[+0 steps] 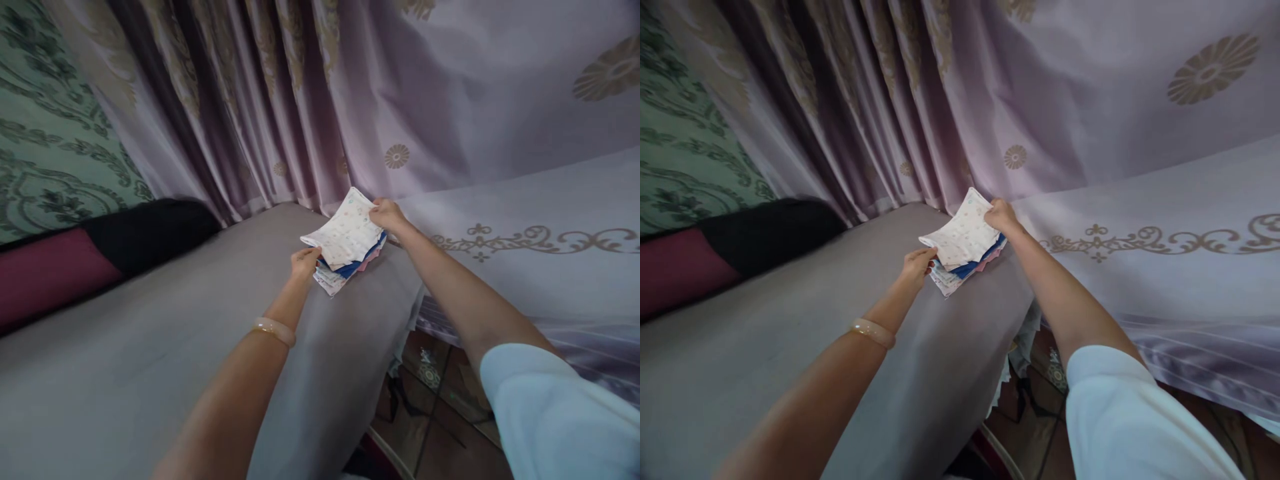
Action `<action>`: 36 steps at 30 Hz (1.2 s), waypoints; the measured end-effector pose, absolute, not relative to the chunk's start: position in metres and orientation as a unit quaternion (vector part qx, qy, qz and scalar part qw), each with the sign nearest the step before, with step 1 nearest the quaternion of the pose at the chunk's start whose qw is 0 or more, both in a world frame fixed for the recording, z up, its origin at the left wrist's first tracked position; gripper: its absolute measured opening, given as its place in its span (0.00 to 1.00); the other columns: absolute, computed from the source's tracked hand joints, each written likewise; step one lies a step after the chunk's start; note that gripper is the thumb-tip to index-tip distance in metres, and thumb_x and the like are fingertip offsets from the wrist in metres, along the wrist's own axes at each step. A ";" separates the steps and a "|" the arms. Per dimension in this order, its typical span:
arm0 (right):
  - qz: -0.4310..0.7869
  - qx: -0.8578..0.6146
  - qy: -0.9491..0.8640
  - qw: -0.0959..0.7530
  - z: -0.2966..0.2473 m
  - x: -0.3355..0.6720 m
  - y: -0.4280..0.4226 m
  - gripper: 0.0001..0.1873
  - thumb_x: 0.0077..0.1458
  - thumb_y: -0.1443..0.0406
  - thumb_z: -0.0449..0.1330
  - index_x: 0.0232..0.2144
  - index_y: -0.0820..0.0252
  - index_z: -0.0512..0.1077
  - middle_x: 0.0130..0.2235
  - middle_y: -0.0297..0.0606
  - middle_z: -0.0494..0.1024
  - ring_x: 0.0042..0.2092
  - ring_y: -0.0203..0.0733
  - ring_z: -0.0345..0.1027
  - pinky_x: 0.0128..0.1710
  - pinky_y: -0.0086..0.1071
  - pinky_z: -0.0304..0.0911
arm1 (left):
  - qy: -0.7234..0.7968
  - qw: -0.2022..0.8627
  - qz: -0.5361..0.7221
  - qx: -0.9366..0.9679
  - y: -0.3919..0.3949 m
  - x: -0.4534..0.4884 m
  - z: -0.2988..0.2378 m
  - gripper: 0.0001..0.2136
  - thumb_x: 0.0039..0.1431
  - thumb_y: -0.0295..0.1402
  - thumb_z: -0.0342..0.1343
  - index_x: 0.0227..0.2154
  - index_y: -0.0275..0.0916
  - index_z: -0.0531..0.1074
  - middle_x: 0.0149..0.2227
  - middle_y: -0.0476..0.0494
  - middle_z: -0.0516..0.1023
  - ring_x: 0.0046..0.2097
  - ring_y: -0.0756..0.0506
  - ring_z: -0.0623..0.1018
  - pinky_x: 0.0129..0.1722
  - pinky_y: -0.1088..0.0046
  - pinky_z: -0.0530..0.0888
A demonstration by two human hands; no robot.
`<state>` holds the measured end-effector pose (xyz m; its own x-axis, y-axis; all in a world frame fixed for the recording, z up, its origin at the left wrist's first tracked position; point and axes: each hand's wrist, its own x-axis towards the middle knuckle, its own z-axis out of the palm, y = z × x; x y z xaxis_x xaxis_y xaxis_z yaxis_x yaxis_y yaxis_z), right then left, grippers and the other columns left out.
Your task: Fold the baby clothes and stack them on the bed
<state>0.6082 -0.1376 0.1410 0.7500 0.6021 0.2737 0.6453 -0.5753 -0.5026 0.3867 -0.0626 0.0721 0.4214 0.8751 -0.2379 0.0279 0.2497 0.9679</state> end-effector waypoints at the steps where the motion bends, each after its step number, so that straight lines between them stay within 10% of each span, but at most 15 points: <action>1: -0.040 -0.889 -0.352 0.289 0.138 0.610 -0.137 0.20 0.54 0.71 0.55 0.50 0.67 0.73 0.47 0.52 0.78 0.51 0.50 0.71 0.51 0.36 0.64 | 0.434 0.663 0.317 0.521 -0.063 0.388 0.071 0.08 0.49 0.34 0.62 0.23 0.34 0.73 0.23 0.49 0.72 0.20 0.56 0.64 0.19 0.79 0.56; 21: -0.019 -0.904 -0.381 0.193 0.090 0.605 -0.133 0.24 0.56 0.70 0.53 0.55 0.69 0.65 0.49 0.54 0.77 0.51 0.49 0.70 0.50 0.36 0.62 | 0.443 0.690 0.253 0.514 -0.057 0.320 0.027 0.11 0.43 0.35 0.65 0.28 0.34 0.74 0.25 0.46 0.77 0.20 0.56 0.65 0.19 0.80 0.60; 36: -0.102 -0.908 -0.381 0.140 0.038 0.603 -0.137 0.27 0.65 0.58 0.39 0.58 0.66 0.62 0.65 0.53 0.59 0.66 0.52 0.48 0.62 0.51 0.44 | 0.583 0.589 0.248 0.502 -0.089 0.099 0.044 0.29 0.25 0.53 0.72 0.31 0.38 0.79 0.32 0.43 0.81 0.27 0.50 0.73 0.22 0.78 0.69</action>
